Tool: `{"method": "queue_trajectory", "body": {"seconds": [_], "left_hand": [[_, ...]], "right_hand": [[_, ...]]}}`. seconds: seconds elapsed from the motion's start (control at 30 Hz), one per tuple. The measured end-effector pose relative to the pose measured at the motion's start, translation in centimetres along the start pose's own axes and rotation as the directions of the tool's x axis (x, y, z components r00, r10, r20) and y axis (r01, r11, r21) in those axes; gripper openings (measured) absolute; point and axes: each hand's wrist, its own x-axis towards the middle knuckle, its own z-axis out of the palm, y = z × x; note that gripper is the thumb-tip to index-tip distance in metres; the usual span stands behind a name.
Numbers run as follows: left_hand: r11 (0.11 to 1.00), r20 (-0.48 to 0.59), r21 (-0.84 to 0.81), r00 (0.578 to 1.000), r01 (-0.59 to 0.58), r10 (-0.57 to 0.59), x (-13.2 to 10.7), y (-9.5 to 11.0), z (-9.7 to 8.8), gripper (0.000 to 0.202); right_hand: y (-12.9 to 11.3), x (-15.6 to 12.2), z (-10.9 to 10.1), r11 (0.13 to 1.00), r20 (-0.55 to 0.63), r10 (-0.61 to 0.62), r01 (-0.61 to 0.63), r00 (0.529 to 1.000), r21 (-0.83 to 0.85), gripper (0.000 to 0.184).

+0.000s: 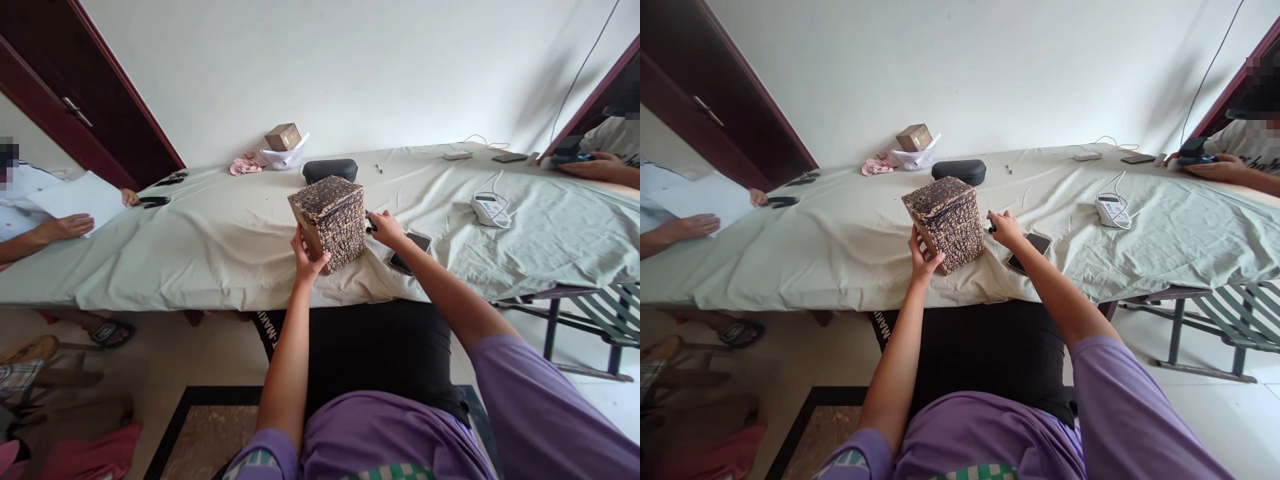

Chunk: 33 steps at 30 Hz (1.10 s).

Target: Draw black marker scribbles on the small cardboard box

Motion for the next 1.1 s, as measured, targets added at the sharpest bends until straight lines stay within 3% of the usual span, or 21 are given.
{"method": "queue_trajectory", "body": {"seconds": [0.27,0.4,0.6,0.73,0.93,1.03,1.1], "left_hand": [[0.996,-0.037,-0.066,0.997,-0.067,0.064,0.3,-2.0,0.4,0.116],[0.995,-0.032,-0.063,0.997,-0.077,0.075,0.3,-2.3,0.5,0.116],[0.993,-0.039,-0.062,0.995,-0.098,0.096,0.3,-2.4,0.6,0.117],[0.994,-0.032,-0.039,0.995,-0.099,0.098,0.4,-2.4,0.5,0.117],[0.994,-0.029,-0.038,0.994,-0.104,0.103,0.4,-2.2,0.4,0.117],[0.994,-0.021,-0.038,0.994,-0.107,0.106,0.4,-2.2,0.4,0.115],[0.994,-0.022,-0.04,0.995,-0.101,0.1,0.4,-2.3,0.4,0.116]], "right_hand": [[2.5,-1.9,0.6,1.0,-0.085,-0.009,0.009,0.996,-0.005,0.063],[3.1,-2.1,0.5,0.999,-0.14,0.019,-0.014,0.99,0.037,0.05],[3.1,-2.2,1.4,0.986,-0.089,-0.008,0.022,0.996,0.165,0.044],[3.4,-2.8,1.0,0.971,-0.13,0.027,0.005,0.991,0.24,0.037],[3.5,-6.7,-0.9,0.926,-0.292,0.156,-0.037,0.944,0.375,0.041],[3.7,-9.0,-1.5,0.873,-0.256,0.227,-0.08,0.939,0.48,0.042],[4.1,-10.1,-1.8,0.876,-0.204,0.267,-0.149,0.942,0.46,0.043]]}}
